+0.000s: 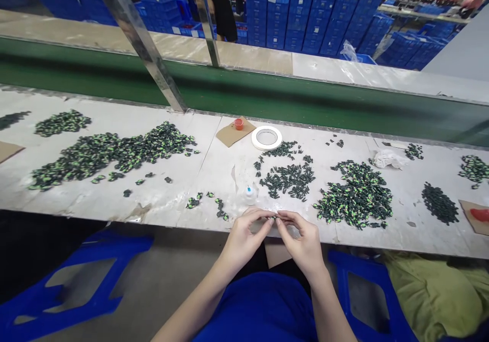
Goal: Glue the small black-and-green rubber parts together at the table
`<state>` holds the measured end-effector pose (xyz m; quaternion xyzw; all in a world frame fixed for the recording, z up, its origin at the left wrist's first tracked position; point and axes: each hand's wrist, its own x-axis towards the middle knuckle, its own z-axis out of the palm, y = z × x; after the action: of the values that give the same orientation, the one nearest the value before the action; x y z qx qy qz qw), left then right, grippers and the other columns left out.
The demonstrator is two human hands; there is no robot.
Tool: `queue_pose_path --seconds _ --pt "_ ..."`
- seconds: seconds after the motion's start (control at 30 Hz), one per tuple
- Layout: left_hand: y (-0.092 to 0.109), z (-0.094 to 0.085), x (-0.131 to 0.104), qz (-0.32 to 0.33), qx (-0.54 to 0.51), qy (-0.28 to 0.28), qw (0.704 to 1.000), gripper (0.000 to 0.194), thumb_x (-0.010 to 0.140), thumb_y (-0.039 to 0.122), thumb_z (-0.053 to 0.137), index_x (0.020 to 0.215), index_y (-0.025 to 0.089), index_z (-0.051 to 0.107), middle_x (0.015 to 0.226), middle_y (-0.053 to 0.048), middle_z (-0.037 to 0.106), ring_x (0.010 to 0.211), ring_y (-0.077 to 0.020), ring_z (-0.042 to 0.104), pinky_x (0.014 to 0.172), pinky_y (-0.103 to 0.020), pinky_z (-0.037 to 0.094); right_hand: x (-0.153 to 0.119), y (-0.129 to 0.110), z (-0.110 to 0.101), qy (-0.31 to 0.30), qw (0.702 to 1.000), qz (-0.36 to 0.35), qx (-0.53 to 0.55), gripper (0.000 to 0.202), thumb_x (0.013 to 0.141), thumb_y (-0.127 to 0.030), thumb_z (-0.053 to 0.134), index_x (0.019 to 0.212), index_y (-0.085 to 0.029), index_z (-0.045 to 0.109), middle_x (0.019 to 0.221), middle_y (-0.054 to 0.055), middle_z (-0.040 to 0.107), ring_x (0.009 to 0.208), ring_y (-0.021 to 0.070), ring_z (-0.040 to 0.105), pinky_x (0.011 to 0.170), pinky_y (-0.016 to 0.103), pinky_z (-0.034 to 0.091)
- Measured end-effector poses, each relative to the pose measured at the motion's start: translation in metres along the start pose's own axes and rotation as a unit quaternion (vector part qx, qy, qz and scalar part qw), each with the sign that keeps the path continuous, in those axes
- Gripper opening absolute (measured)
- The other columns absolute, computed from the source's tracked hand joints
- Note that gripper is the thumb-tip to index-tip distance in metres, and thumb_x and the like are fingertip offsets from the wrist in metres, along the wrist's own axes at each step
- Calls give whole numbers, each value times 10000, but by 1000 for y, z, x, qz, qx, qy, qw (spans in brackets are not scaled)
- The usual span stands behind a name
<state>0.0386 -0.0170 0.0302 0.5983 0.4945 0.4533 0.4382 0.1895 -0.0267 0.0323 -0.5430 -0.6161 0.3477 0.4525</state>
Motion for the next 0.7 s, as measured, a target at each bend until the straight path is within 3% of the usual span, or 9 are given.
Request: queue_pose_path --seconds 0.27,0.7 --pt "6 -5 2 -4 -8 -48 999 127 805 201 618 862 203 732 875 -57 739 868 -192 676 804 -304 549 4 0 -10 -32 996 46 70 249 760 -248 663 997 -195 612 790 30 725 670 152 689 721 303 609" --pt "5 5 -7 -51 -38 18 998 115 770 229 646 816 189 744 818 -65 728 797 -192 685 770 -305 568 2 7 -3 -44 991 84 94 254 727 -255 656 957 -224 554 687 -16 626 640 142 649 628 256 553"
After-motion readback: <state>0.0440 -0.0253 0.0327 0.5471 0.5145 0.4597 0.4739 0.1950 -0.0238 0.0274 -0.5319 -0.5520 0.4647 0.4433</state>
